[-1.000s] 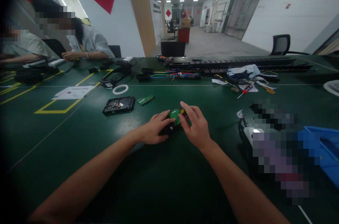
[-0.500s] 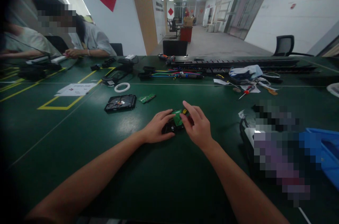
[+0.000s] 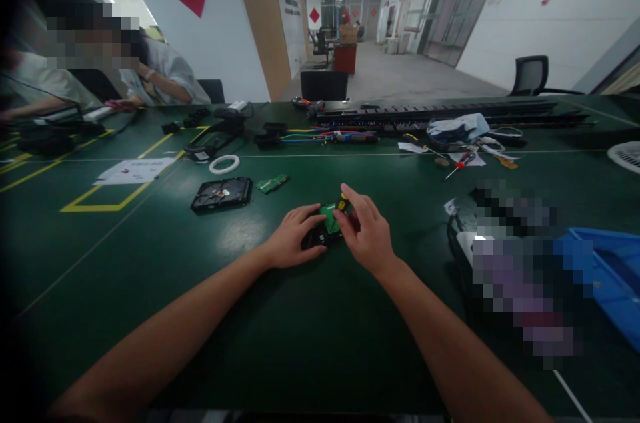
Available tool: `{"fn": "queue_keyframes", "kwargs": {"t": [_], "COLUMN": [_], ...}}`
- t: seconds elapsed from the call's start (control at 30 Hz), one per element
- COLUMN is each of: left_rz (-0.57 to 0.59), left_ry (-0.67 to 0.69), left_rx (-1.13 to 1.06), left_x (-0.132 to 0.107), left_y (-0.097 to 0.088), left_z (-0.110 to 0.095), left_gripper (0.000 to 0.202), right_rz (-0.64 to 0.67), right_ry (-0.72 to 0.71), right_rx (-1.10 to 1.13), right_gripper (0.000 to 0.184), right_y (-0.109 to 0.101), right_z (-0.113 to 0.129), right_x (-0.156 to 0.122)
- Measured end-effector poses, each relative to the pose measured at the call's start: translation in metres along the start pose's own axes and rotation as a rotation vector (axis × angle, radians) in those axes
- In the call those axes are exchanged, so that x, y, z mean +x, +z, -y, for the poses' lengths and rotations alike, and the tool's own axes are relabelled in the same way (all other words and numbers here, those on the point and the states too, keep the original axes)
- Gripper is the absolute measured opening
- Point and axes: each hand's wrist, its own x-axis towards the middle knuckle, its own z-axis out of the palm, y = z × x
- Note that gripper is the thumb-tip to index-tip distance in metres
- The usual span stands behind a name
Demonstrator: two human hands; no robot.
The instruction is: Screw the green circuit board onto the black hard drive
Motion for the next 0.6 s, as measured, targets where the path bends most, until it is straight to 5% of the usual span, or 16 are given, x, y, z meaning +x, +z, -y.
{"fn": "queue_keyframes", "kwargs": {"t": [0.6], "left_rz": [-0.046], "left_ry": [-0.045], "left_rx": [0.049], "left_x": [-0.002], "left_y": [0.006], "left_z": [0.010], "left_gripper": [0.078], "right_rz": [0.006], "right_ry": [-0.042], "right_rx": [0.086], "right_gripper": [0.042], "right_y": [-0.007], "right_z": [0.006], "right_x": [0.010]}}
